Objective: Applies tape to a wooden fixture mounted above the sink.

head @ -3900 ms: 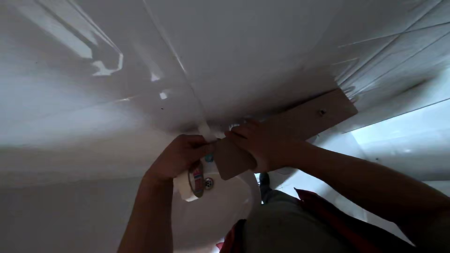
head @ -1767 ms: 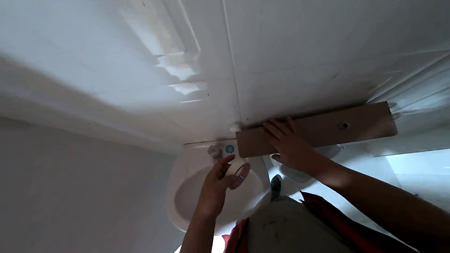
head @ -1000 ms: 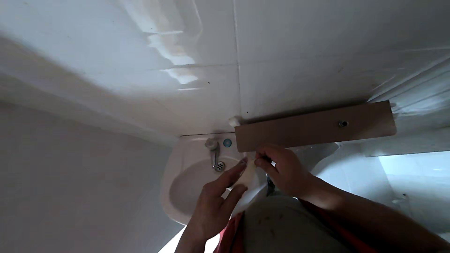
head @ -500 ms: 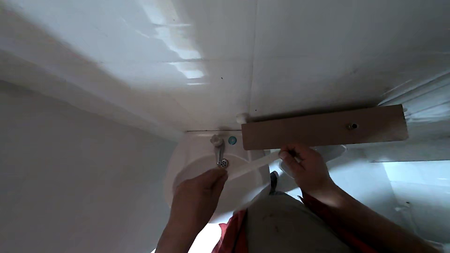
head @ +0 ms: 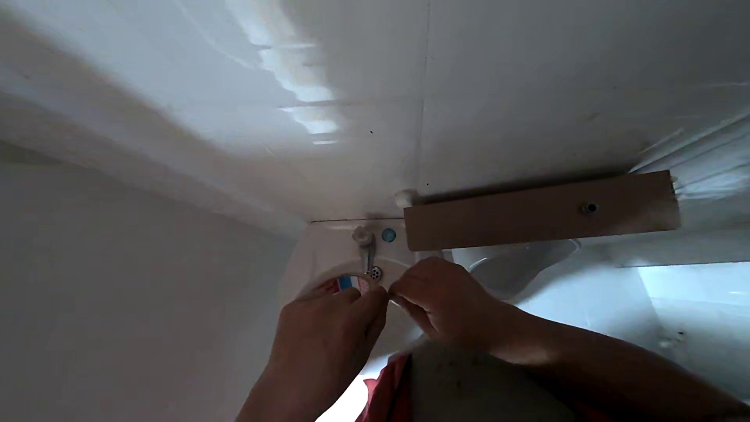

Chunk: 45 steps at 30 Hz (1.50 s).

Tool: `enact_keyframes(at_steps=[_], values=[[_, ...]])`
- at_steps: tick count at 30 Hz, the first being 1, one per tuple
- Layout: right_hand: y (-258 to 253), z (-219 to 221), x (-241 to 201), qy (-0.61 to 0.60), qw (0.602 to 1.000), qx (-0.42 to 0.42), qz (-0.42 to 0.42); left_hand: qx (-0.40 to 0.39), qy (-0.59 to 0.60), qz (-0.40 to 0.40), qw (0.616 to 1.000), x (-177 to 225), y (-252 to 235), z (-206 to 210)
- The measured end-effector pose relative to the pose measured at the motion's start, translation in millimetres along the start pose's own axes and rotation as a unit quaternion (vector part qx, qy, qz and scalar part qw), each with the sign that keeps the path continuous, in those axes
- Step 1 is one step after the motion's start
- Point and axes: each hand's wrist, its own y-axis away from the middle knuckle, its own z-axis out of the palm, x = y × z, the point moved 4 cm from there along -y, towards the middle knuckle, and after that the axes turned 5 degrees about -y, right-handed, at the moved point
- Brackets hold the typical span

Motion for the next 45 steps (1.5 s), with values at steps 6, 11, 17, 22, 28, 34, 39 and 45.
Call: enact_keyframes(at_steps=[6, 11, 17, 22, 28, 34, 39, 45], values=[[4, 3, 29, -0.234, 0.894, 0.019, 0.381, 0.23, 0.037, 0.037, 0.972, -12, 38, 16], [23, -20, 59, -0.325, 0.852, 0.091, 0.401, -0.061, 0.017, -0.216, 0.974, -121, 59, 144], [47, -52, 64, -0.212, 0.875, 0.14, 0.413, -0.155, 0.027, -0.305, 0.939, -170, 74, 226], [49, -58, 68, -0.131, 0.919, 0.189, 0.319, -0.029, 0.051, -0.239, 0.969, -145, 54, 198], [30, -65, 45, -0.015, 0.956, 0.157, 0.247, -0.017, 0.117, -0.004, 0.993, -64, -83, 109], [35, -62, 39, -0.24, 0.946, 0.083, 0.204, -0.038, 0.43, -0.035, 0.901, -37, -86, 63], [30, -27, 56, -0.281, 0.943, 0.011, 0.181, -0.16, 0.638, -0.216, 0.722, -8, -53, 94], [13, -36, 60, -0.116, 0.984, -0.05, 0.124, -0.082, 0.712, -0.266, 0.644, -3, -26, 113]])
